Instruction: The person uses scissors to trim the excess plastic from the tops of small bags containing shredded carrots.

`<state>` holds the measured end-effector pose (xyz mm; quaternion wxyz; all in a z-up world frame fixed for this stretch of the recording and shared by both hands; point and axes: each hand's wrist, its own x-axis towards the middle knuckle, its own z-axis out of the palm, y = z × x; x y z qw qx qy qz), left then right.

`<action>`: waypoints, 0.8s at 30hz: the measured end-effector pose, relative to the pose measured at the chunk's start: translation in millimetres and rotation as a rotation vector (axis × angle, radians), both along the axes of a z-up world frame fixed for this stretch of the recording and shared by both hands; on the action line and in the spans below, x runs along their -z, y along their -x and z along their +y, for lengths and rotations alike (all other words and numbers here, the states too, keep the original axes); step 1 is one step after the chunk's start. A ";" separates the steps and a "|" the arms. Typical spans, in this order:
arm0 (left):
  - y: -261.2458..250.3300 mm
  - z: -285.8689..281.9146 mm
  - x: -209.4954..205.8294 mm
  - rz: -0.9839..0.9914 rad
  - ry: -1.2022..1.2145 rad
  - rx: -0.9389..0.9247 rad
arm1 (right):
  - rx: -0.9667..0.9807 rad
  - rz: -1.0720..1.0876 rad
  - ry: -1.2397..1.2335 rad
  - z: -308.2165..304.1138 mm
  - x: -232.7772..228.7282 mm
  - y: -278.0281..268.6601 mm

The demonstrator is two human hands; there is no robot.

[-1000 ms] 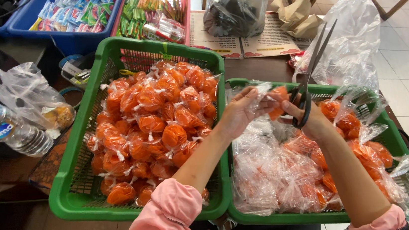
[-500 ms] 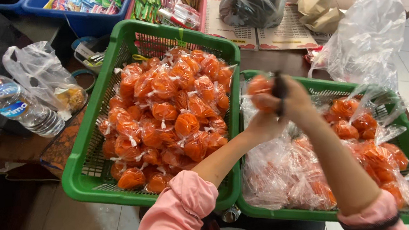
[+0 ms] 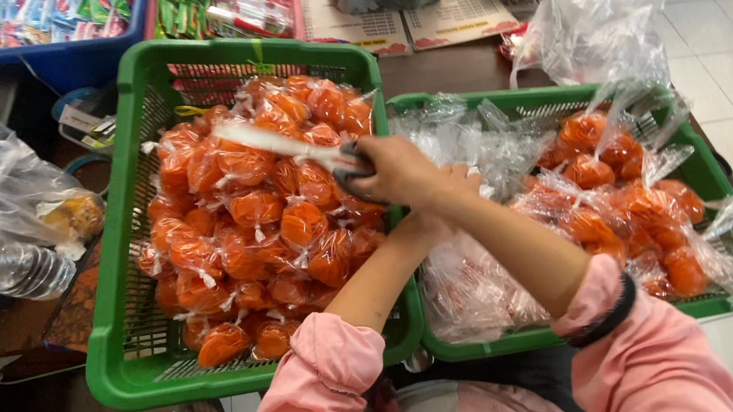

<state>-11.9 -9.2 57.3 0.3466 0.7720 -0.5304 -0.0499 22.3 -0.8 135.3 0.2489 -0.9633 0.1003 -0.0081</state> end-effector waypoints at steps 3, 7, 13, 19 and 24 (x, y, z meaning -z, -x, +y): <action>-7.4 1.5 6.3 -0.107 0.007 0.001 | 0.088 -0.088 -0.101 -18.6 -53.7 33.0; -24.4 -0.5 24.3 -0.249 0.032 -0.014 | 0.097 -0.155 -0.465 -31.0 -89.5 105.6; -33.6 0.6 -4.6 -0.408 0.175 -0.176 | 0.299 -0.030 -0.991 -9.3 -41.4 215.3; -64.5 5.5 17.2 -0.311 0.106 -0.239 | 0.511 -0.076 -1.087 -13.9 47.2 247.9; -46.5 24.5 -1.6 -0.280 -0.139 -0.225 | 0.504 -0.160 -1.109 -28.6 3.6 200.2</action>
